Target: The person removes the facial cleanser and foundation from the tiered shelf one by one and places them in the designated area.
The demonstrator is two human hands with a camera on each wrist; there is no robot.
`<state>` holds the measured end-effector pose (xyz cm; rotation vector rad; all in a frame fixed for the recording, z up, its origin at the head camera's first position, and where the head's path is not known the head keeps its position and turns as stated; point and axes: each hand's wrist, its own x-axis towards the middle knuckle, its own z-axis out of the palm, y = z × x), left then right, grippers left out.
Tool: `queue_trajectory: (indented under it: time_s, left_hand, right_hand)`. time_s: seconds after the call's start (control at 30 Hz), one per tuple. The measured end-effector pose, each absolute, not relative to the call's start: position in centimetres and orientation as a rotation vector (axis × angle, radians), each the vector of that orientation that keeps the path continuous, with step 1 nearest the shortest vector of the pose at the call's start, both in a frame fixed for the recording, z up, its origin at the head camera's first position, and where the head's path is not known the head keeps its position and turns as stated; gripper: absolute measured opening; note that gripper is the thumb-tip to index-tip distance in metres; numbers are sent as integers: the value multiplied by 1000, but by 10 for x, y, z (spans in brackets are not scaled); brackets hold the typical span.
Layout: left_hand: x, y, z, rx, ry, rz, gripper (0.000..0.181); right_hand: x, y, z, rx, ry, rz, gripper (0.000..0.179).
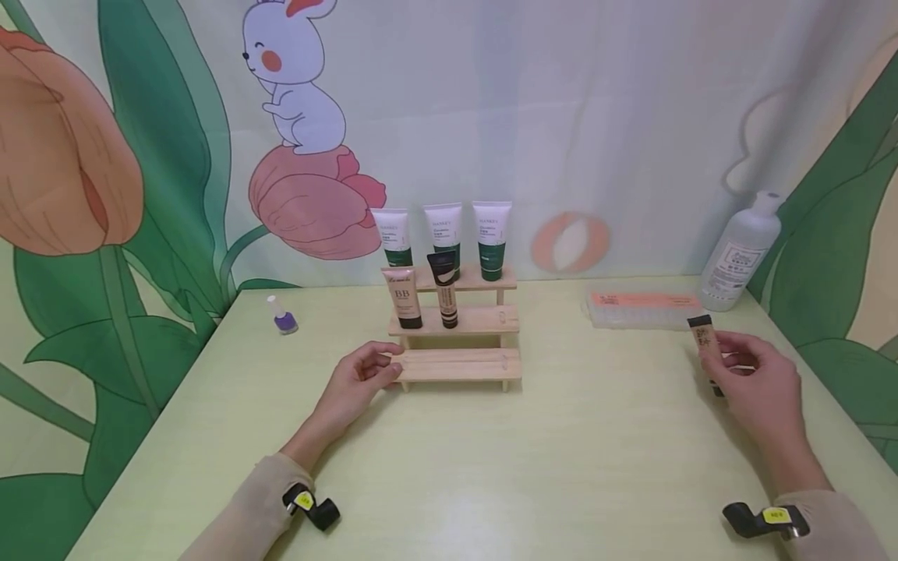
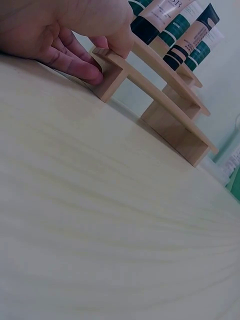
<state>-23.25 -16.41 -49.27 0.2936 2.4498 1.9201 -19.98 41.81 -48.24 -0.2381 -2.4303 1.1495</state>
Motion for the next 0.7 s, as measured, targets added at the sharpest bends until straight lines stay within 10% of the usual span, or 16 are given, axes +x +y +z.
queue_trajectory:
  time_s: [0.7]
  left_hand:
    - [-233,-165,-494,287,2464,1909,25]
  right_hand:
    - [-204,417,-504,-188,-2550,984,47]
